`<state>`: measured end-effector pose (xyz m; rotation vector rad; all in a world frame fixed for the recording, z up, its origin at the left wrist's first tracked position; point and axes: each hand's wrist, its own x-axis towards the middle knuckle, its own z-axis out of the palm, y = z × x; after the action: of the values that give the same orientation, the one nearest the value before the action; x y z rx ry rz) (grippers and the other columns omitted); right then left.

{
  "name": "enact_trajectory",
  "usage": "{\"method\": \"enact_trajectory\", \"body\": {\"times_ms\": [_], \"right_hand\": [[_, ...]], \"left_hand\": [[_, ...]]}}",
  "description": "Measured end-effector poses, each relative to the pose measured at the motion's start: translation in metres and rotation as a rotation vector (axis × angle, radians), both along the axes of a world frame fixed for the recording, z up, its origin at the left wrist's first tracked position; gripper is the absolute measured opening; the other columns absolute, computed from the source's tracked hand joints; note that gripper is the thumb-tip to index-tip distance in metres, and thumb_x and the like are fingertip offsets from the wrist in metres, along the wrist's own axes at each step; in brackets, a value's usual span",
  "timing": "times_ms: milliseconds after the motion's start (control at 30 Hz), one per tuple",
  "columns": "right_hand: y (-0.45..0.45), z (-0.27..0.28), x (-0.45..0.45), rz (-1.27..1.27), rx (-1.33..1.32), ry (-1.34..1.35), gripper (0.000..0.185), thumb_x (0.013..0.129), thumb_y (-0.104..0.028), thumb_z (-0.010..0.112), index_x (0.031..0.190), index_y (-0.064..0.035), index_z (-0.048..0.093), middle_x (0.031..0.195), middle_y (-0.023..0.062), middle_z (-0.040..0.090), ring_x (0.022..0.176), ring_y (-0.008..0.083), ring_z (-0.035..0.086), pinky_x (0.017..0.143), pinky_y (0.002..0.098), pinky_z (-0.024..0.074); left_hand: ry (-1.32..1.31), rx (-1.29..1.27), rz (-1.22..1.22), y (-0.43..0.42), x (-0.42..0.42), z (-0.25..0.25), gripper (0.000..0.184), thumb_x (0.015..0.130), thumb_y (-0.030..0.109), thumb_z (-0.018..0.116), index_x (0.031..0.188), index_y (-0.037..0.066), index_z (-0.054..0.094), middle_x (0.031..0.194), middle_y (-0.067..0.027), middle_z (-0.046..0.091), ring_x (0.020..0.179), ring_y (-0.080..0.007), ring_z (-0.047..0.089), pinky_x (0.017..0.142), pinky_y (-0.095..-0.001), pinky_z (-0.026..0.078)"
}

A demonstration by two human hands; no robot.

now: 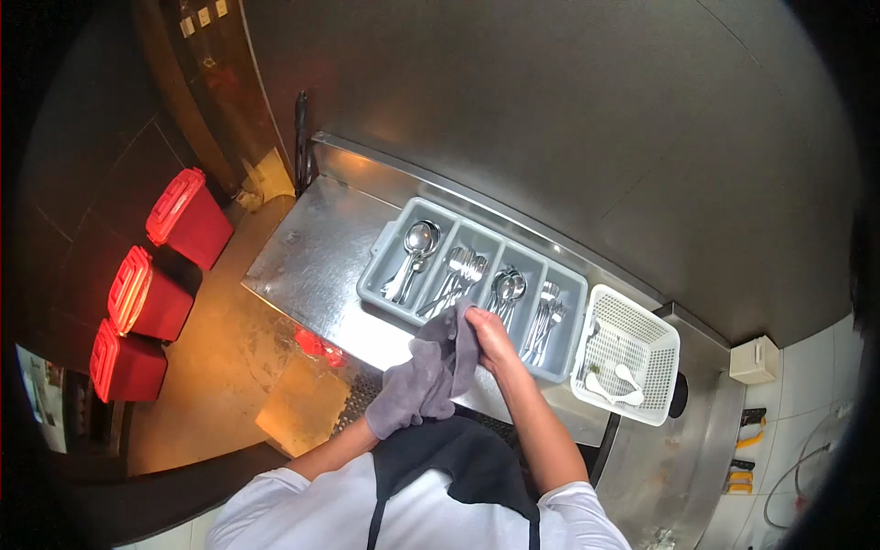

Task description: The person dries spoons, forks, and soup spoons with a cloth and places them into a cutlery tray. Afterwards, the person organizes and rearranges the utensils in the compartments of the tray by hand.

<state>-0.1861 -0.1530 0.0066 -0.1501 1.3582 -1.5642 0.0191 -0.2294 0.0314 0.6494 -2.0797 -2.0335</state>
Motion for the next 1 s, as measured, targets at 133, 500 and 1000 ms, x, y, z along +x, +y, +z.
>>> {"method": "enact_trajectory", "body": {"times_ms": [133, 500, 1000], "right_hand": [[0.024, -0.045, 0.002, -0.020, 0.256, 0.306, 0.023, 0.094, -0.023, 0.059, 0.086, -0.0033, 0.069, 0.079, 0.0029, 0.066, 0.070, 0.0119, 0.060, 0.064, 0.0287, 0.0468], [0.151, 0.013, -0.028, -0.300, 0.579, 1.032, 0.017, 0.088, -0.017, 0.067, 0.102, -0.0085, 0.074, 0.085, 0.0145, 0.072, 0.080, 0.0240, 0.070, 0.071, 0.0356, 0.0535], [0.252, -0.102, -0.188, -0.117, 1.119, 0.915, 0.037, 0.083, -0.042, 0.068, 0.092, -0.0062, 0.075, 0.094, 0.0187, 0.073, 0.090, 0.0372, 0.069, 0.081, 0.0469, 0.0535]], "left_hand": [[0.077, -0.285, 0.026, -0.012, -0.001, 0.025, 0.041, 0.093, 0.040, 0.060, 0.099, 0.001, 0.052, 0.078, -0.0103, 0.063, 0.061, -0.0277, 0.064, 0.056, -0.0387, 0.049], [0.311, -0.060, 0.778, -0.069, 0.023, 0.141, 0.051, 0.091, 0.034, 0.067, 0.128, 0.003, 0.050, 0.117, -0.0101, 0.056, 0.086, -0.0230, 0.066, 0.072, -0.0344, 0.053], [-0.019, -1.340, 0.321, -0.023, -0.008, 0.144, 0.063, 0.060, 0.023, 0.084, 0.112, 0.007, 0.052, 0.098, -0.0075, 0.065, 0.100, -0.0281, 0.058, 0.087, -0.0369, 0.048]]}}
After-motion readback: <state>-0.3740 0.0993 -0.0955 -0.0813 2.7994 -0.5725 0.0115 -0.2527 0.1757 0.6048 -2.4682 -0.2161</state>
